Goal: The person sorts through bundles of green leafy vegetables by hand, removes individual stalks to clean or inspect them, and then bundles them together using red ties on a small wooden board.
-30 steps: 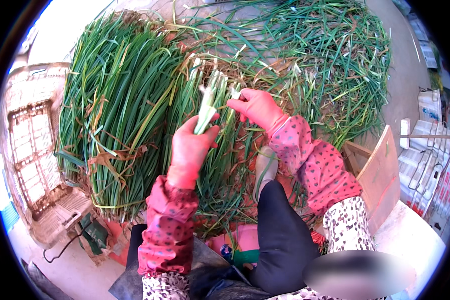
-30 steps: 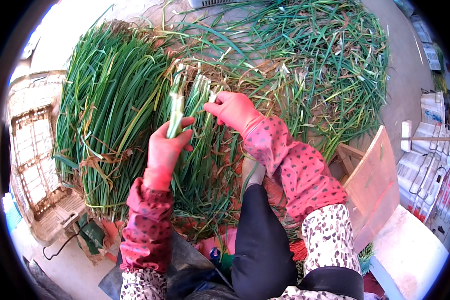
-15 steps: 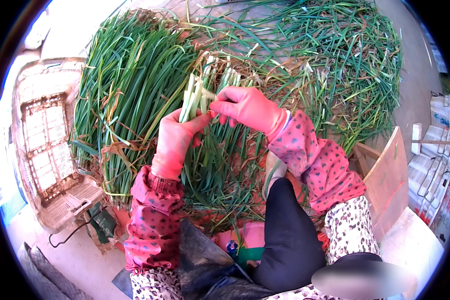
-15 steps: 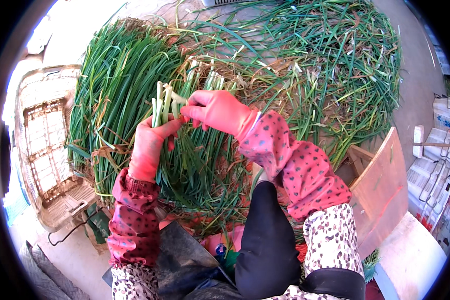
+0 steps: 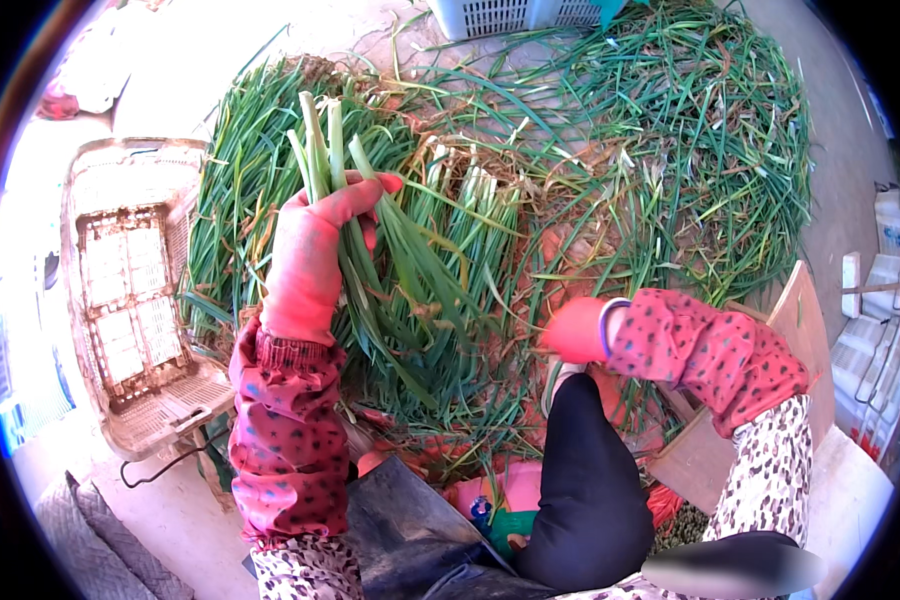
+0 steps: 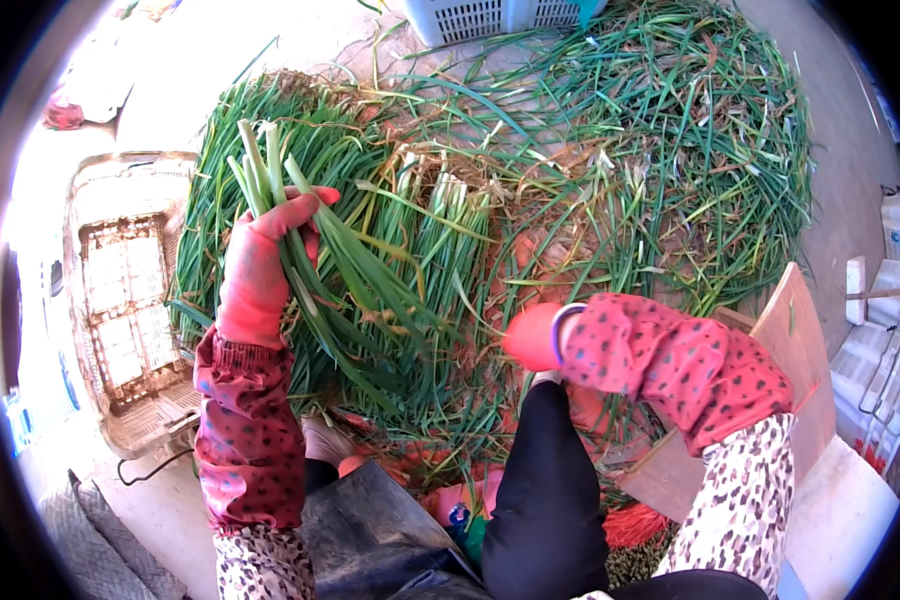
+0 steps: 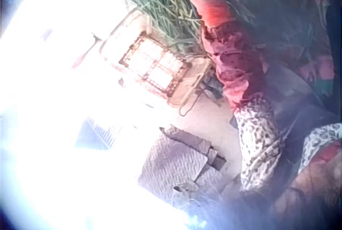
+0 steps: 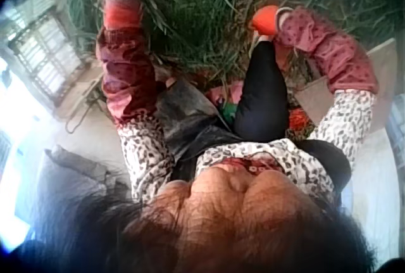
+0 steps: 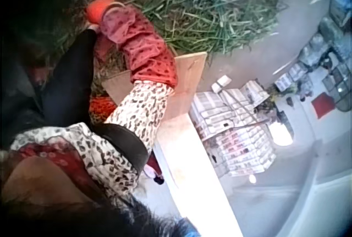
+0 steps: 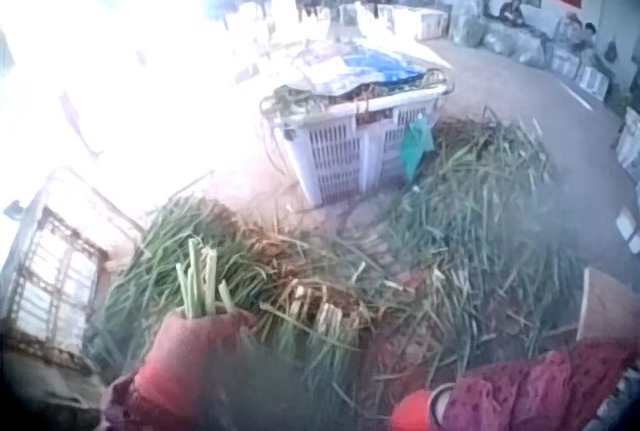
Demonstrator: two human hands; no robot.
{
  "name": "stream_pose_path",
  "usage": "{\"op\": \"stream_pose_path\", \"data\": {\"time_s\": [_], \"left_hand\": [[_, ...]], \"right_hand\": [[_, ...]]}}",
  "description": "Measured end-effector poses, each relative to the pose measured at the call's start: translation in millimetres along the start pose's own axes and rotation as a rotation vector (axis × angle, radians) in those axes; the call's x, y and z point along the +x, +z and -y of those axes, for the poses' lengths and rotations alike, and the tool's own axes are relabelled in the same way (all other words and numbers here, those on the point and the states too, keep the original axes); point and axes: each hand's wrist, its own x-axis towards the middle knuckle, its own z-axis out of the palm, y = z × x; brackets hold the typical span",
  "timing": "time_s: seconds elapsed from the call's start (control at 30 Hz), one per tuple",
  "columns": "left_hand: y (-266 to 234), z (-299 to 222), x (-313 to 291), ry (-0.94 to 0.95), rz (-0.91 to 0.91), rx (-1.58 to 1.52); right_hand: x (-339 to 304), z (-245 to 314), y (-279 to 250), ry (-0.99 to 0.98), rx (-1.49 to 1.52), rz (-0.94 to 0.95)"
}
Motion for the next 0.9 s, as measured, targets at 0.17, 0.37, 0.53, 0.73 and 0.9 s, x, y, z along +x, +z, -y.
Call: {"op": "stream_pose_path", "data": {"time_s": [0.17, 0.37, 0.53, 0.73, 0.9], "left_hand": [[10, 14, 15, -0.062, 0.076, -0.024], [28, 25, 13, -0.002, 0.166, -0.18], [16, 50, 26, -0.056, 0.289, -0.247], [34, 85, 28, -0.148, 0.365, -0.511], [49, 99, 13, -0.281, 0.465, -0.388]], "right_hand": [[-10, -34, -58, 0.208, 0.37, -0.548], [34, -6, -108, -0.101, 0.783, -0.717], [9, -17, -97, -0.051, 1.094, -0.455], [3, -16, -80, -0.087, 0.349, -0.91], [-3, -59, -79, 0.054, -0.12, -1.118]]}}
